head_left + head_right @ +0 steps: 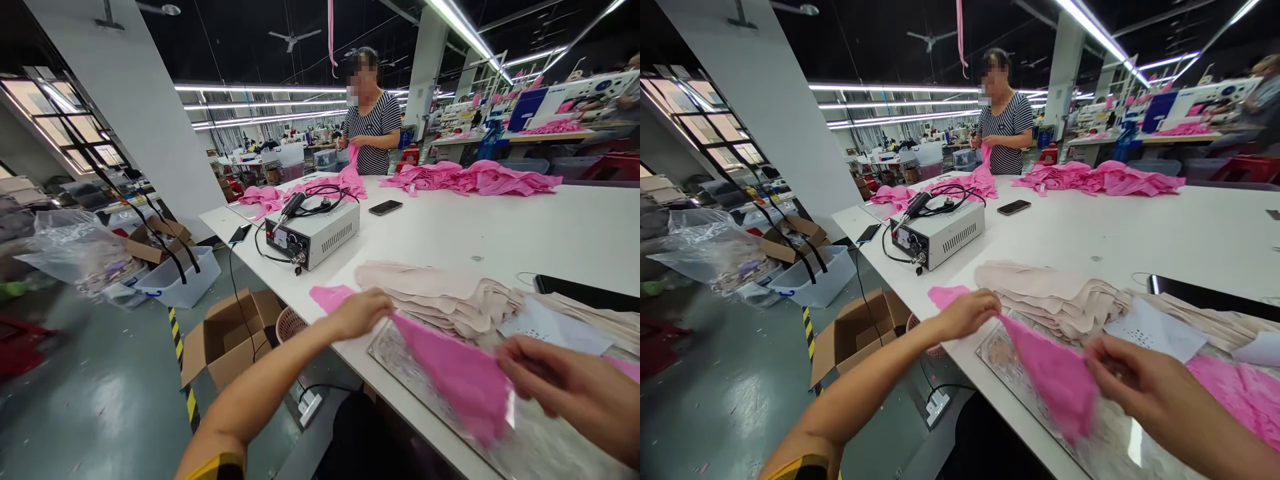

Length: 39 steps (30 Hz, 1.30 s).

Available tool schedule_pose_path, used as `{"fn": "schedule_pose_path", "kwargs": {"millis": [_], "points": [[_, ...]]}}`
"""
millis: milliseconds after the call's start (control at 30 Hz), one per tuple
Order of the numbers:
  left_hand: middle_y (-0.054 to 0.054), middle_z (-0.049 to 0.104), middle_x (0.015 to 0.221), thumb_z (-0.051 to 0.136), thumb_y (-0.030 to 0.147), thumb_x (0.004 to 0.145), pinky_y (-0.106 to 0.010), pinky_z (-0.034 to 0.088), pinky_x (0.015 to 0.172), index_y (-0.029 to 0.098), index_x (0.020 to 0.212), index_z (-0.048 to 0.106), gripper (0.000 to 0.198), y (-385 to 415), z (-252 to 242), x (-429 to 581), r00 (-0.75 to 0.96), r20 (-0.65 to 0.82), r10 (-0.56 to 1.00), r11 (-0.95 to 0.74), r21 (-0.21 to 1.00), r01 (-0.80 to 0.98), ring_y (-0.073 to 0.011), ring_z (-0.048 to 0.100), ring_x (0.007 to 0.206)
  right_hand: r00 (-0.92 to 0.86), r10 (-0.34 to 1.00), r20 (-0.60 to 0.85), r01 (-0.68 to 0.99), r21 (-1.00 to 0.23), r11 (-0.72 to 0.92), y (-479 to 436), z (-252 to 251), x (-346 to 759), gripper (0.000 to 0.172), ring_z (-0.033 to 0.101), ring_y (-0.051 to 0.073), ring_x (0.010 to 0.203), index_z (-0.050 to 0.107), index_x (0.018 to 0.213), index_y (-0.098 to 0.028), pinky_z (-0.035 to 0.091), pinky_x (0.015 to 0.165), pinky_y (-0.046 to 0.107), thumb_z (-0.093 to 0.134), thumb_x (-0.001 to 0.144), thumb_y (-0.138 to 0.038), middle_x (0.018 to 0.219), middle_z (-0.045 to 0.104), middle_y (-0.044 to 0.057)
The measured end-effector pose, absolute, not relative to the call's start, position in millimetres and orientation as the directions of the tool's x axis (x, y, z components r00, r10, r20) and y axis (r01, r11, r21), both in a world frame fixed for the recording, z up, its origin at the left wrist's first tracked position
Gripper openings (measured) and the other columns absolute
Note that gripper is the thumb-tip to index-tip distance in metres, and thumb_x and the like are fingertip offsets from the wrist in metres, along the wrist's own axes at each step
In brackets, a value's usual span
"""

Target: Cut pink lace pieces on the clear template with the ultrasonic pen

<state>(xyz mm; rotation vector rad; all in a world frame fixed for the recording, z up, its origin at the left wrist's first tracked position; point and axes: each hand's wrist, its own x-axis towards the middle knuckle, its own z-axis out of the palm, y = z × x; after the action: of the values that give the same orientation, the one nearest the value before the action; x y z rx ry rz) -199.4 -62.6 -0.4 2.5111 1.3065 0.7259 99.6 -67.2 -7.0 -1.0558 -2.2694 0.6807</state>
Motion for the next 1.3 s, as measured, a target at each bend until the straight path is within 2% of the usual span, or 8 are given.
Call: {"fn": "schedule_pose_path", "kwargs": {"millis": [33,267,400,567,867,1033,1167,1300], "points": [[-0.008,0.064,0.105,0.045,0.016,0.092,-0.024,0.048,0.087,0.019,0.091,0.063,0.018,-52,8,-215,0.448,0.338,0.828,-0.558,0.415,0.719,-0.0152,0.063,0.097,-0.608,0.772,0.185,0.504,-0.662,0.555,-55,7,84,0.038,0.05,0.014,0.045,0.059,0.073,-0.024,0.042,0.039,0.024,0.046,0.092,-0.055,0.056,0.054,0.001],[-0.007,0.062,0.122,0.051,0.022,0.088,-0.03,0.045,0.098,0.021,0.08,0.066,0.017,-22,27,-301,0.255,0.352,0.901,-0.399,0.436,0.807,-0.0176,0.062,0.106,-0.633,0.653,0.416,0.389,-0.557,0.733,-18,30,-36,0.027,0.05,0.014,0.062,0.054,0.076,-0.019,0.043,0.059,0.028,0.049,0.092,-0.039,0.072,0.056,0.002],[-0.007,0.069,0.108,0.054,0.036,0.082,-0.033,0.053,0.088,0.024,0.069,0.067,0.022,-45,11,-322,0.269,0.347,0.898,-0.411,0.447,0.795,-0.0213,0.067,0.094,-0.733,0.581,0.355,0.383,-0.49,0.783,-48,-2,-61,0.026,0.056,0.013,0.07,0.059,0.082,-0.014,0.051,0.068,0.03,0.058,0.095,-0.037,0.079,0.058,0.0],[-0.007,0.069,0.106,0.048,0.043,0.085,-0.034,0.056,0.076,0.028,0.088,0.071,0.028,-40,0,-308,0.268,0.449,0.853,-0.483,0.48,0.732,-0.0236,0.067,0.091,-0.627,0.699,0.343,0.506,-0.502,0.701,-67,-6,11,0.02,0.059,0.013,0.074,0.062,0.089,-0.014,0.053,0.07,0.029,0.057,0.096,-0.033,0.085,0.061,0.001],[-0.006,0.068,0.098,0.055,0.017,0.087,-0.031,0.051,0.083,0.023,0.091,0.07,0.017,-22,16,-53,0.767,0.35,0.538,-0.816,0.445,0.369,-0.0205,0.066,0.092,0.021,0.942,0.334,0.841,-0.515,0.164,-81,-12,259,0.039,0.059,0.016,0.057,0.064,0.092,-0.015,0.049,0.053,0.029,0.051,0.088,-0.051,0.073,0.065,0.005],[-0.001,0.064,0.118,0.061,0.004,0.077,-0.027,0.049,0.088,0.028,0.104,0.068,0.037,18,4,56,0.891,0.241,0.384,-0.87,0.419,0.262,-0.0177,0.063,0.106,-0.026,0.959,0.282,0.866,-0.473,0.163,-89,-25,277,0.037,0.066,0.023,0.08,0.069,0.099,-0.02,0.055,0.071,0.037,0.05,0.081,-0.046,0.101,0.069,0.009],[-0.003,0.067,0.101,0.066,0.016,0.083,-0.031,0.052,0.083,0.019,0.093,0.068,0.011,36,-1,82,0.928,0.134,0.348,-0.881,0.385,0.275,-0.0151,0.065,0.088,-0.09,0.955,0.281,0.879,-0.428,0.209,-95,-25,277,0.035,0.064,0.025,0.096,0.068,0.103,-0.02,0.053,0.083,0.038,0.05,0.084,-0.043,0.107,0.067,0.008],[-0.005,0.066,0.098,0.056,0.023,0.093,-0.034,0.052,0.083,0.014,0.096,0.065,0.013,31,4,69,0.904,0.148,0.401,-0.87,0.371,0.325,-0.0152,0.063,0.088,-0.103,0.943,0.317,0.908,-0.357,0.219,-98,-28,277,0.034,0.062,0.027,0.097,0.066,0.107,-0.02,0.053,0.081,0.041,0.053,0.084,-0.042,0.111,0.064,0.01]]}}
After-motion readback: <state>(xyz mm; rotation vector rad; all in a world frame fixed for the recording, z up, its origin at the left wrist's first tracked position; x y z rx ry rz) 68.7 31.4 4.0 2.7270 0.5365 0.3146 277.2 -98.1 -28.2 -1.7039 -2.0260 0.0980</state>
